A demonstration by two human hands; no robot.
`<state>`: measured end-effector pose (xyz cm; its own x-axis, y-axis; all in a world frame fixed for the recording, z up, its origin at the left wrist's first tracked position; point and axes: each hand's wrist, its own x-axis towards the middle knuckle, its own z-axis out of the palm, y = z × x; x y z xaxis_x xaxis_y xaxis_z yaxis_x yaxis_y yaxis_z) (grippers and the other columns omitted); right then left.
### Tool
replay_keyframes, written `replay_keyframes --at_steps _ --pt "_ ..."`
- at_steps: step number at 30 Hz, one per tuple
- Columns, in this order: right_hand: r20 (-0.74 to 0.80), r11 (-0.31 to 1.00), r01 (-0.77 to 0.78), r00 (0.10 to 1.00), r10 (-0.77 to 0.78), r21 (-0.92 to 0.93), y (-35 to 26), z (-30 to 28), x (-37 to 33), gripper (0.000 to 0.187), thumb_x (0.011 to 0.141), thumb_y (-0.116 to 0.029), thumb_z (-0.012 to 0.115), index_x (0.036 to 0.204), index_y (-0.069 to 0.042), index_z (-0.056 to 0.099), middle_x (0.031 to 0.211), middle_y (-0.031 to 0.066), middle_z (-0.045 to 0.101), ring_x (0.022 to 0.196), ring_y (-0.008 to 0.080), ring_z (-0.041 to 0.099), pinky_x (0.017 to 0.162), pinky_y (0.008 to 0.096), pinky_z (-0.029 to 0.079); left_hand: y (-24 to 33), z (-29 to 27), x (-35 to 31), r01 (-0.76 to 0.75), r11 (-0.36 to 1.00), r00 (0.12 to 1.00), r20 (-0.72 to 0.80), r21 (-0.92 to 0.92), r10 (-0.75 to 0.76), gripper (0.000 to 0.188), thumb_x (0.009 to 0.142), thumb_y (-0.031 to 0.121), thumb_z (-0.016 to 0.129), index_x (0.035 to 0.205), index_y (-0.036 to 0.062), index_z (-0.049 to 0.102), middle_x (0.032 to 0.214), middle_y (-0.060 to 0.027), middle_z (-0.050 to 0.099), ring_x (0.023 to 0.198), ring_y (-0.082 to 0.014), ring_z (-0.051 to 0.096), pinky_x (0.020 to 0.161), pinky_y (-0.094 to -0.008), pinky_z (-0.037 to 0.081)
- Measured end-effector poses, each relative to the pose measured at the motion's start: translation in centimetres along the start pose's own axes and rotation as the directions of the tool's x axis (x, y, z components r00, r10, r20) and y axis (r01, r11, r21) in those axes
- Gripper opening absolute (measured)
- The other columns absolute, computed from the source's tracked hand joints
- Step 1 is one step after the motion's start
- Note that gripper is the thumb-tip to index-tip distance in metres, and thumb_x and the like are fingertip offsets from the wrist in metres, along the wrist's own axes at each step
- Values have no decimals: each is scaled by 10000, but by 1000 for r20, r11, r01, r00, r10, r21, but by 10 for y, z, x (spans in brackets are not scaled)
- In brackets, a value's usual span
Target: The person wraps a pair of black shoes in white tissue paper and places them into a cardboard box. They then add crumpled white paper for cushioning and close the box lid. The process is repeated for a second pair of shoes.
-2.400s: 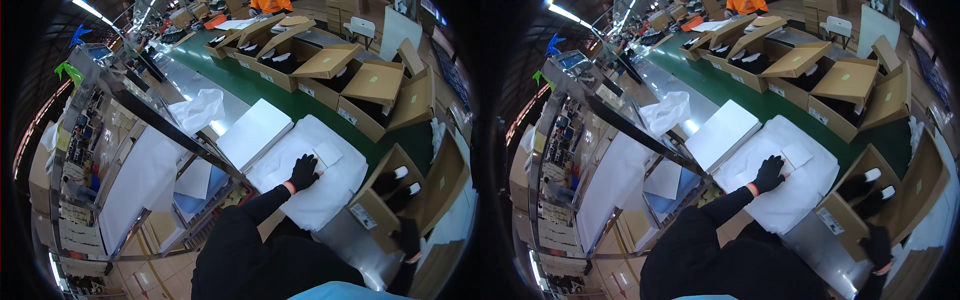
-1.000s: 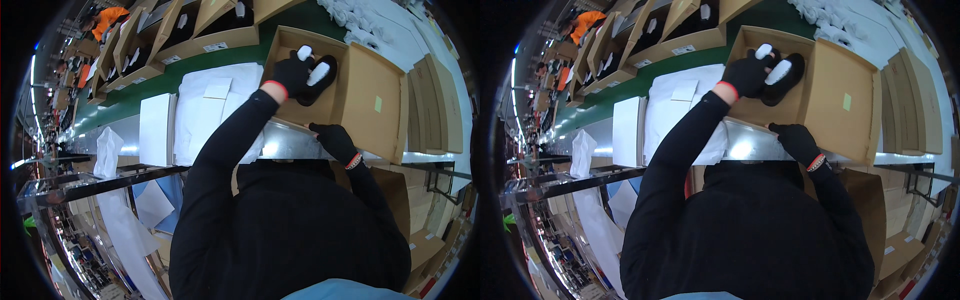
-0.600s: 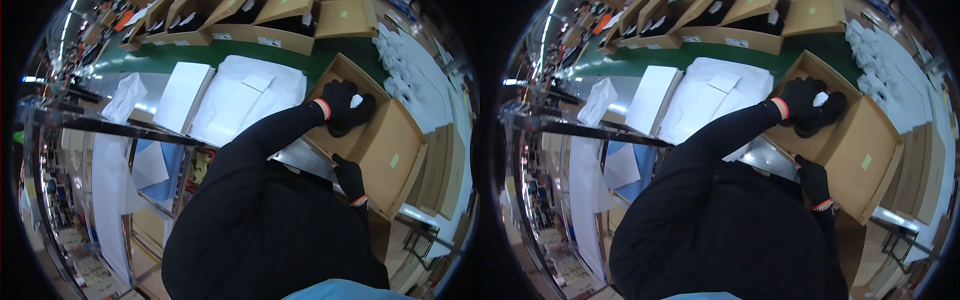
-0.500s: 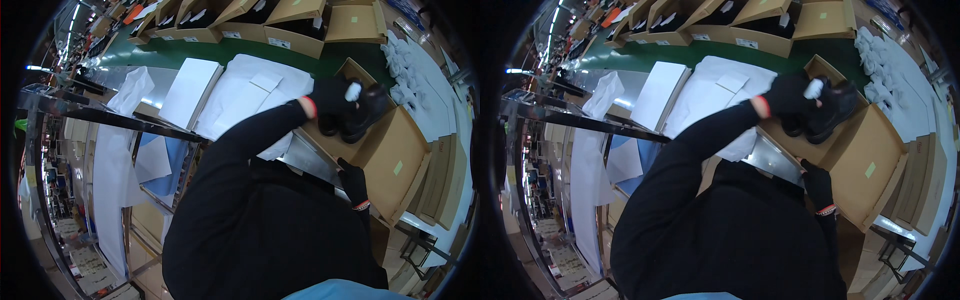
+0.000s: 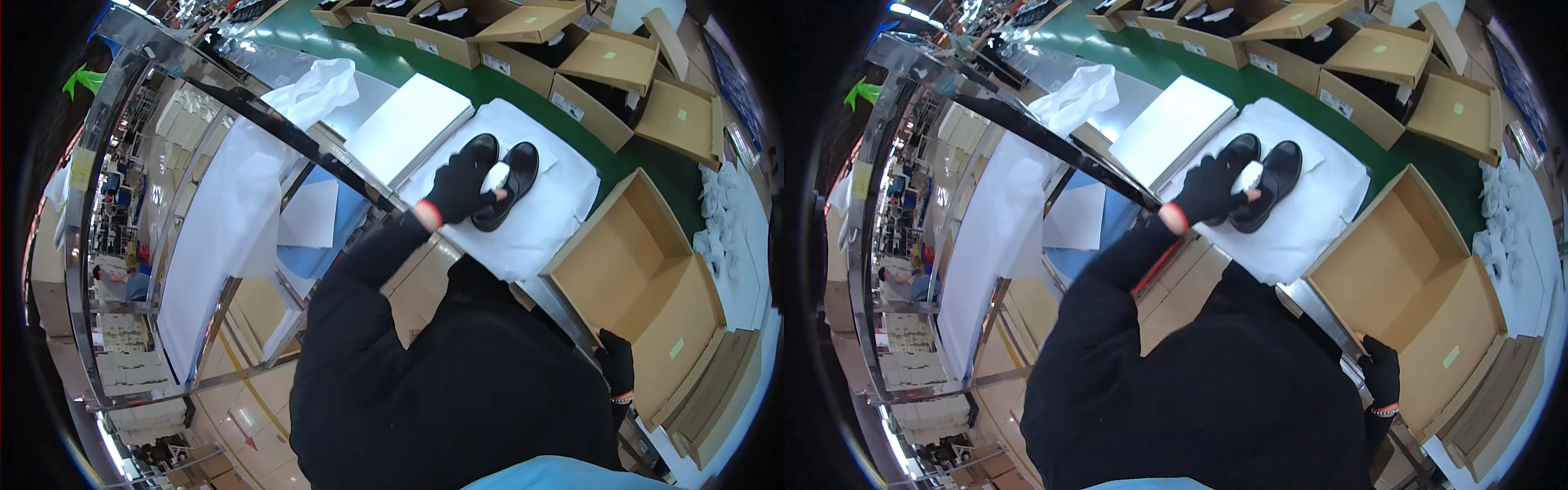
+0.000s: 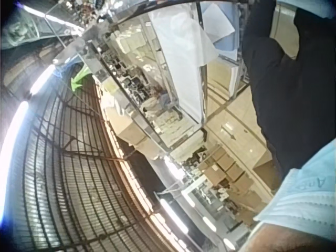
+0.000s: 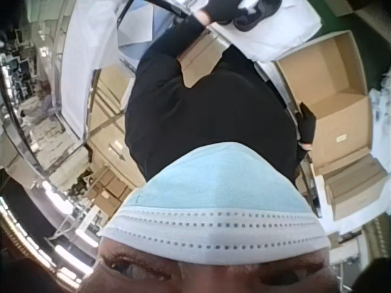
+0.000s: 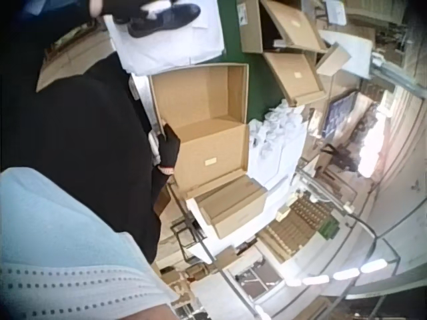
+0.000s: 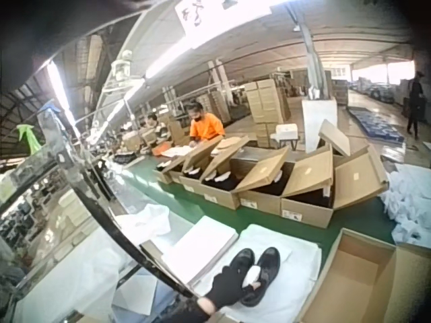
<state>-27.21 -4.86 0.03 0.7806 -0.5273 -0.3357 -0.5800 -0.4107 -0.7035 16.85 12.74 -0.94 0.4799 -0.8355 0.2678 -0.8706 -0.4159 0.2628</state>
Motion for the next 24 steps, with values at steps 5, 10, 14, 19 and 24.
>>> replay_keyframes --at_steps 5,10,14,19,24 --pt "8 996 -81 997 80 26 4 0 2 367 803 -107 676 1157 -15 638 984 166 697 883 214 663 768 327 503 -71 -75 -47 -132 828 728 -621 -545 -292 233 916 137 438 823 18 616 829 -78 607 839 -200 579 768 -312 455" --pt "-35 982 -126 991 132 139 -14 -14 13 398 850 -128 655 1216 11 585 1018 163 685 892 178 653 753 300 503 -252 -193 -90 116 791 180 -771 -600 -611 377 949 369 465 948 35 640 807 -108 623 735 -225 613 700 -344 475" --pt "-70 987 -85 993 95 135 -42 -16 23 404 866 -109 638 1234 38 559 1068 163 666 957 188 645 766 303 513 -342 -167 -91 836 510 539 -466 200 -701 405 835 430 579 1094 127 652 1028 -170 668 993 -350 628 854 -456 495" --pt "-41 983 -20 999 28 181 -32 -20 26 385 864 -71 637 1228 31 567 1065 151 669 980 203 646 780 301 511 -400 -238 -174 755 578 532 -804 309 -264 238 923 273 512 945 78 646 921 -153 671 887 -347 638 763 -425 509" --pt "-75 908 -1 997 36 419 -27 -39 34 256 922 -150 581 1092 39 612 852 110 677 810 166 648 719 284 493 -352 -260 -169 435 777 -130 -886 -455 -446 229 934 263 510 943 69 632 906 -125 643 869 -305 608 755 -390 487"
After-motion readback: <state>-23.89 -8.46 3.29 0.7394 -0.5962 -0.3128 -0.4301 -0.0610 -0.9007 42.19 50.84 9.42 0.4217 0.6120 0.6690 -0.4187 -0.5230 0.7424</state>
